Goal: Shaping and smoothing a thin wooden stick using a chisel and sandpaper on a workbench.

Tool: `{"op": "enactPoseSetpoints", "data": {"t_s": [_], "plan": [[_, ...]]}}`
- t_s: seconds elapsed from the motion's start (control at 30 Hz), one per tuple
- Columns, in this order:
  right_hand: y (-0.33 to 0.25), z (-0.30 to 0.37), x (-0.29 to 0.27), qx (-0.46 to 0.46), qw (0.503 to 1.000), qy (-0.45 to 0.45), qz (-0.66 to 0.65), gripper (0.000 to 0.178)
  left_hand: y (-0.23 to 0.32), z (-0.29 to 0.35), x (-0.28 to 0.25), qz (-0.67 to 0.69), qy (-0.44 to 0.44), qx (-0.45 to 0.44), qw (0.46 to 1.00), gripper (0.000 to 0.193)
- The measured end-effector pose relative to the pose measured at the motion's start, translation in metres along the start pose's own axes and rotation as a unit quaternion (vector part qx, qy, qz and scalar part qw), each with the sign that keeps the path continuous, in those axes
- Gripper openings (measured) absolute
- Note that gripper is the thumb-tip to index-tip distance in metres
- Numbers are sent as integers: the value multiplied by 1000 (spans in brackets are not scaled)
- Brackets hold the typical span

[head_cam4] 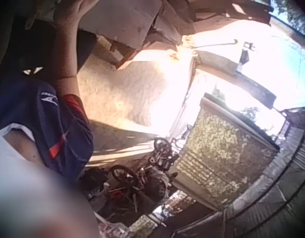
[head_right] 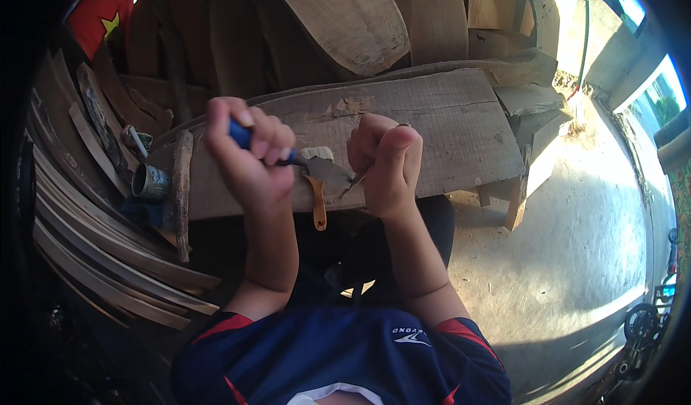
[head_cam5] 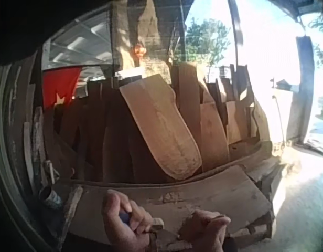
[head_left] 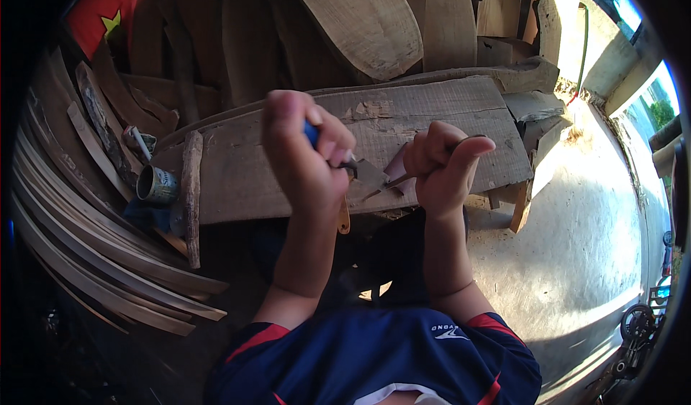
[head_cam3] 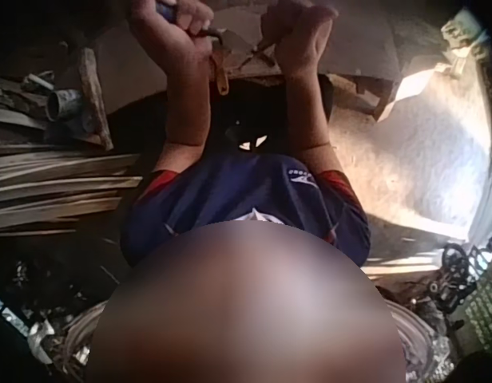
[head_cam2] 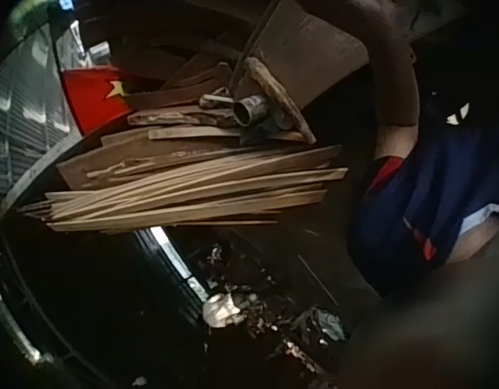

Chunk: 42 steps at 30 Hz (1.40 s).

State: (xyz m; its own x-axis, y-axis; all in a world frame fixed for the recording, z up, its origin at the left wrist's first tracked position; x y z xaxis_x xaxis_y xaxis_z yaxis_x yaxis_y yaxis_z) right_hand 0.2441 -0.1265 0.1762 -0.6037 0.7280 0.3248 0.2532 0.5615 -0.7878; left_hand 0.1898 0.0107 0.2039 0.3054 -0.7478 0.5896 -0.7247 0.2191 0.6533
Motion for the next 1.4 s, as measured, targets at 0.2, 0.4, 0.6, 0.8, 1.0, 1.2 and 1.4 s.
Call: {"op": "enactPoseSetpoints", "data": {"t_s": [0.2, 0.4, 0.6, 0.8, 1.0, 1.2, 1.4], "plan": [[-1, 2, -9, -4, 1000, 16, -4, 64, 4, -4, 7, 35, -2, -12, 999, 28], [-1, 6, 1, -10, 1000, 5, 21, 66, -23, 8, 18, -62, -57, -30, 996, 25], [-2, 9, 8, -17, 999, -36, 32, 68, -10, 7, 14, -27, -71, -12, 997, 22], [-3, 11, 11, -18, 998, -32, 45, 70, -12, 10, 10, -19, -43, -27, 999, 25], [-7, 15, 28, 4, 998, -20, 59, 69, -54, 15, -3, -178, -44, -28, 983, 26], [-5, 15, 23, 15, 998, -28, 62, 68, -36, 7, -23, -103, 42, -55, 992, 29], [-2, 15, 10, -30, 998, -52, 33, 68, -36, 5, -28, -77, 62, -73, 992, 29]]}}
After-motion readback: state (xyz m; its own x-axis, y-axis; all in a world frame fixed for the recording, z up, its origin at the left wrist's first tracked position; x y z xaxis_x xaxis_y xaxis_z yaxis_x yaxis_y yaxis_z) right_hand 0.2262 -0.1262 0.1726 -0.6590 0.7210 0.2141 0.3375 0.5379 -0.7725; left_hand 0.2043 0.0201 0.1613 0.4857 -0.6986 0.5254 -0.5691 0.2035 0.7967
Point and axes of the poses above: each hand's wrist, its own z-axis away from the middle knuckle, its own x-axis out of the palm, y = z × x, the point moved 5 cm from there along -z, towards the middle knuckle, and after that the axes turned 4 degrees about x, right-handed, at the moved point
